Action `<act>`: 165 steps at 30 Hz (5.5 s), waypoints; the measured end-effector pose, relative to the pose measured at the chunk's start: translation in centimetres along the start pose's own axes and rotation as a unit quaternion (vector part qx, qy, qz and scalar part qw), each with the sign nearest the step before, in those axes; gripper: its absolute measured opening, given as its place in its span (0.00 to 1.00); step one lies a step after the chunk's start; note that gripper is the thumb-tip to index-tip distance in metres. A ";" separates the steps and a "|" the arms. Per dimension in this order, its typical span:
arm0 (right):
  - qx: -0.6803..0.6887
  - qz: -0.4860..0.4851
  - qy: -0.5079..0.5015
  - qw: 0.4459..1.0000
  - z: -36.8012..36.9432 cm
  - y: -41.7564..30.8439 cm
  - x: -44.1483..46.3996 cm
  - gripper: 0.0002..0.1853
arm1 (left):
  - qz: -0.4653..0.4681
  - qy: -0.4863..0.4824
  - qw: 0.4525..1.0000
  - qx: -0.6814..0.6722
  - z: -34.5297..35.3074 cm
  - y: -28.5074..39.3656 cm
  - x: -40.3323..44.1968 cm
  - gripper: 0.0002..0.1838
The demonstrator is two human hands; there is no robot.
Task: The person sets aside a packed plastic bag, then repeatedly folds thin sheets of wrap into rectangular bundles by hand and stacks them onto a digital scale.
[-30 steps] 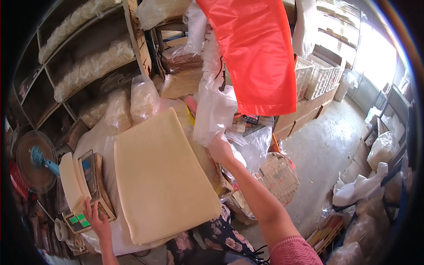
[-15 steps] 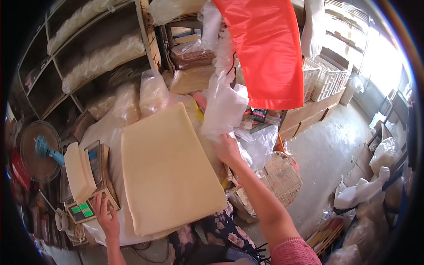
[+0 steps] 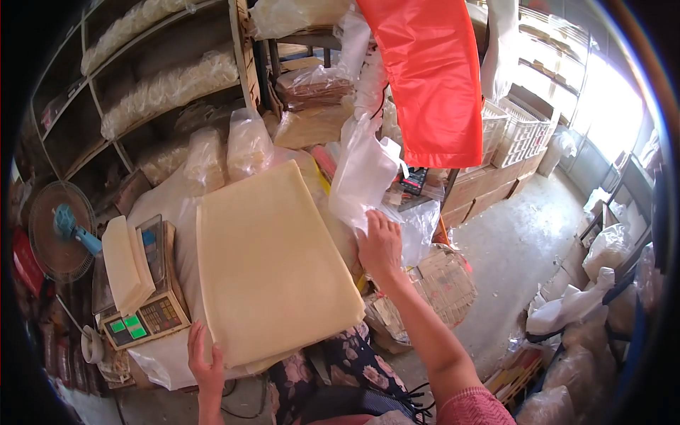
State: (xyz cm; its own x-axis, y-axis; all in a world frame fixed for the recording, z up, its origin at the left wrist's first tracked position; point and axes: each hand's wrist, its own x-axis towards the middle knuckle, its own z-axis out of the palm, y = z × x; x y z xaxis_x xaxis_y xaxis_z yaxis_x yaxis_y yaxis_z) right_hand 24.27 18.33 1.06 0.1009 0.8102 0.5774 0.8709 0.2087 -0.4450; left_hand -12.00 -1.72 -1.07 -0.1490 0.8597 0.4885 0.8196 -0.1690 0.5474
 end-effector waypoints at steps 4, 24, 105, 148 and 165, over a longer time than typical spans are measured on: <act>0.006 -0.109 -0.008 0.994 -1.5 -3.2 -1.9 0.15 | -0.052 0.000 0.990 -0.131 1.6 -0.5 -1.6 0.35; 0.211 -0.382 -0.251 0.864 1.0 -16.3 -10.5 0.16 | -0.180 -0.084 0.889 -0.412 2.4 -2.1 -3.1 0.51; 0.224 -0.320 -0.292 0.873 1.3 -14.6 -9.9 0.10 | -0.252 -0.063 0.874 -0.410 2.6 -2.5 -4.4 0.48; 0.178 -0.281 -0.208 0.920 1.2 -17.4 -5.6 0.09 | 0.089 -0.201 0.974 0.056 5.1 1.2 1.8 0.25; 0.131 -0.306 -0.134 0.933 -3.5 -20.1 1.6 0.09 | 0.061 -0.196 0.968 0.145 6.6 1.4 3.2 0.30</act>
State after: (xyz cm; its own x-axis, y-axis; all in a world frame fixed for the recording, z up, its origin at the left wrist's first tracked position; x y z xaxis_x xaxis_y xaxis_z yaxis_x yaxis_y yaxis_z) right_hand 8.64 13.53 13.32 -0.5321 0.5953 0.6021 0.5739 0.7764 -0.2605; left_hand -7.72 3.95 -3.24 0.1341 0.9683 0.2106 0.9474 -0.1876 0.2595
